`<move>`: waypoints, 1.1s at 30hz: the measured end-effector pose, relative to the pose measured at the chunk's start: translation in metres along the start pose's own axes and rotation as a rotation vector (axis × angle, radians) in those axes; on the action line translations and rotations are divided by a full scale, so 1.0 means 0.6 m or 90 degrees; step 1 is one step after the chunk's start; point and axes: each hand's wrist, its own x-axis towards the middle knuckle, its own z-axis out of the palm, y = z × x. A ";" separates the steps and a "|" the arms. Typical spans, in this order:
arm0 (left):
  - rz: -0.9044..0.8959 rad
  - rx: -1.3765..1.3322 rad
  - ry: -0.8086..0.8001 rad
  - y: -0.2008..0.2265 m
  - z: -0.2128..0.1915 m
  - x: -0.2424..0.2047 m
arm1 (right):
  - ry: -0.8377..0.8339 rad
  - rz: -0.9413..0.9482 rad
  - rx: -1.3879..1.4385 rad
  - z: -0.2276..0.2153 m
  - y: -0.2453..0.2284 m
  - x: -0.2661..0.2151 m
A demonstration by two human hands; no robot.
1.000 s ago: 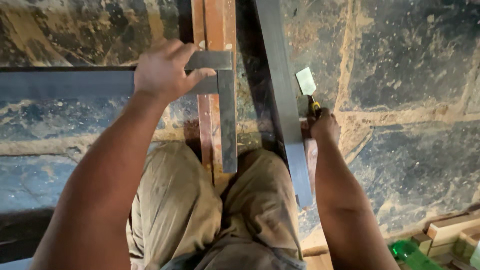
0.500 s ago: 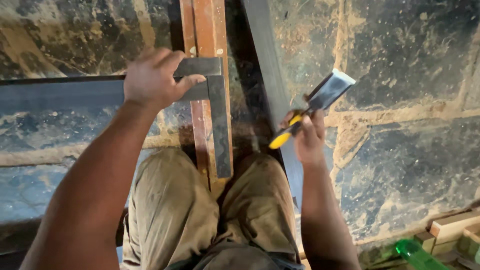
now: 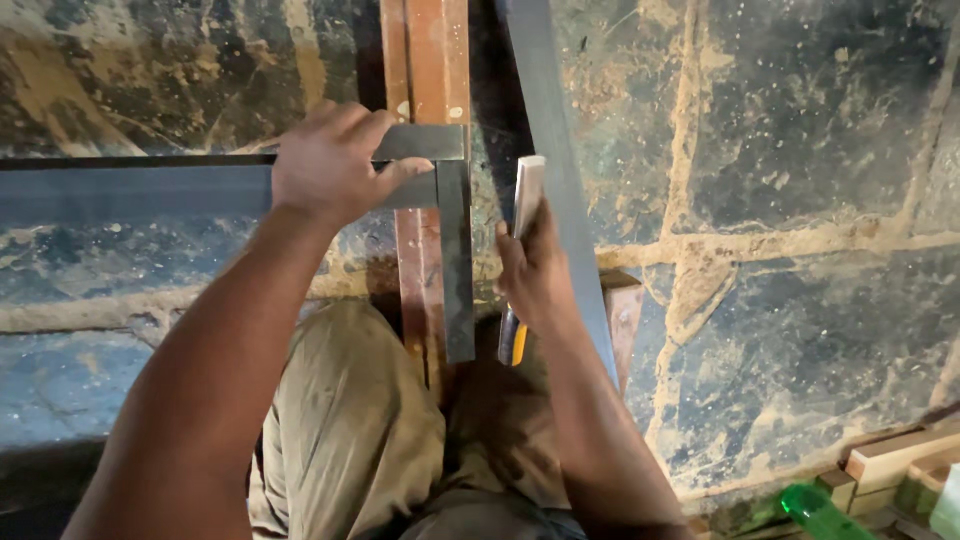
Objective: The person assembles a wooden frame by positioning a metal square on the wood, marking lines with a utility knife, and hammering nails into the joints to secure the pieces together.
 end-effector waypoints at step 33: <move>0.010 0.014 -0.001 0.004 -0.002 0.002 | -0.030 -0.041 -0.328 0.022 -0.080 0.003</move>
